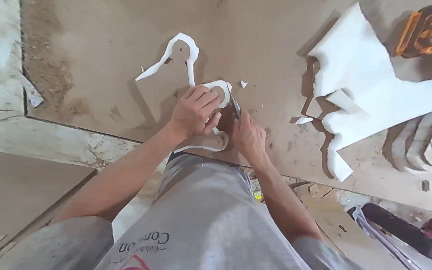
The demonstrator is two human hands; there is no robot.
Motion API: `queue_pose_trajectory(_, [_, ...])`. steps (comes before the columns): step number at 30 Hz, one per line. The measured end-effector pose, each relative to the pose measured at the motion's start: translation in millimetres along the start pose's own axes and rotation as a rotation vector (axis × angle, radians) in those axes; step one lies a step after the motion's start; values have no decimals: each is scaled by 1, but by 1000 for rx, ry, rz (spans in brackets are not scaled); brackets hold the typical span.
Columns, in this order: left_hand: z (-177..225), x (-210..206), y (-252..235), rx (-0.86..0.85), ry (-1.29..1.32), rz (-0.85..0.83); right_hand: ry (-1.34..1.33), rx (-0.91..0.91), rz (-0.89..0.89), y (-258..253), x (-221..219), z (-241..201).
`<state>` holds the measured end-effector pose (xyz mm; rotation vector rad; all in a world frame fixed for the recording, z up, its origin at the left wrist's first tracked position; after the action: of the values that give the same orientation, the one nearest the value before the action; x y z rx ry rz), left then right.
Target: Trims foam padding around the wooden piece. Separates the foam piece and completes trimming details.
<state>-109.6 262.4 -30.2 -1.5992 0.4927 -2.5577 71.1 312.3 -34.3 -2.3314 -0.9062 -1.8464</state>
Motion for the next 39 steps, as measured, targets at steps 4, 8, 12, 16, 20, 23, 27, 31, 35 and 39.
queue_pose_trajectory(4, [-2,2,-2,-10,-4,15,17,-3,17,4,1,-2])
queue_pose_trajectory(8, [2,1,1,-7,-7,-6,9,-14,19,6,-1,-1])
queue_pose_trajectory(12, [-1,5,-3,-13,-77,1,-53,-36,11,24,8,30])
queue_pose_trajectory(16, [1,7,-12,83,-24,-49,-446,-264,37,63,19,99])
queue_pose_trajectory(20, [-1,22,-55,304,75,11,-1020,-212,171,58,26,100])
queue_pose_trajectory(23, [10,33,-54,349,6,6,-787,-64,173,37,35,87])
queue_pose_trajectory(27, [35,13,-8,298,-82,-87,-304,182,257,-4,40,67])
queue_pose_trajectory(31, [34,-5,17,297,-62,-99,-143,319,224,-39,28,58])
queue_pose_trajectory(35, [32,-7,22,285,-33,-75,-109,376,206,-51,28,51])
queue_pose_trajectory(39, [30,-8,21,288,-15,-52,-96,414,205,-54,26,49])
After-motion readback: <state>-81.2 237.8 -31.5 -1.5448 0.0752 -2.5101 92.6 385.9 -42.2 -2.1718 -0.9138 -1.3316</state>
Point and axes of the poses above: each hand's wrist, its own y-axis away from the middle knuckle, its own x-axis out of the back of the hand, z = x × y, the point moved 5 cm from there along -y, towards the middle knuckle, and after that the axes turned 4 degrees about z, right-handed, at the moved point
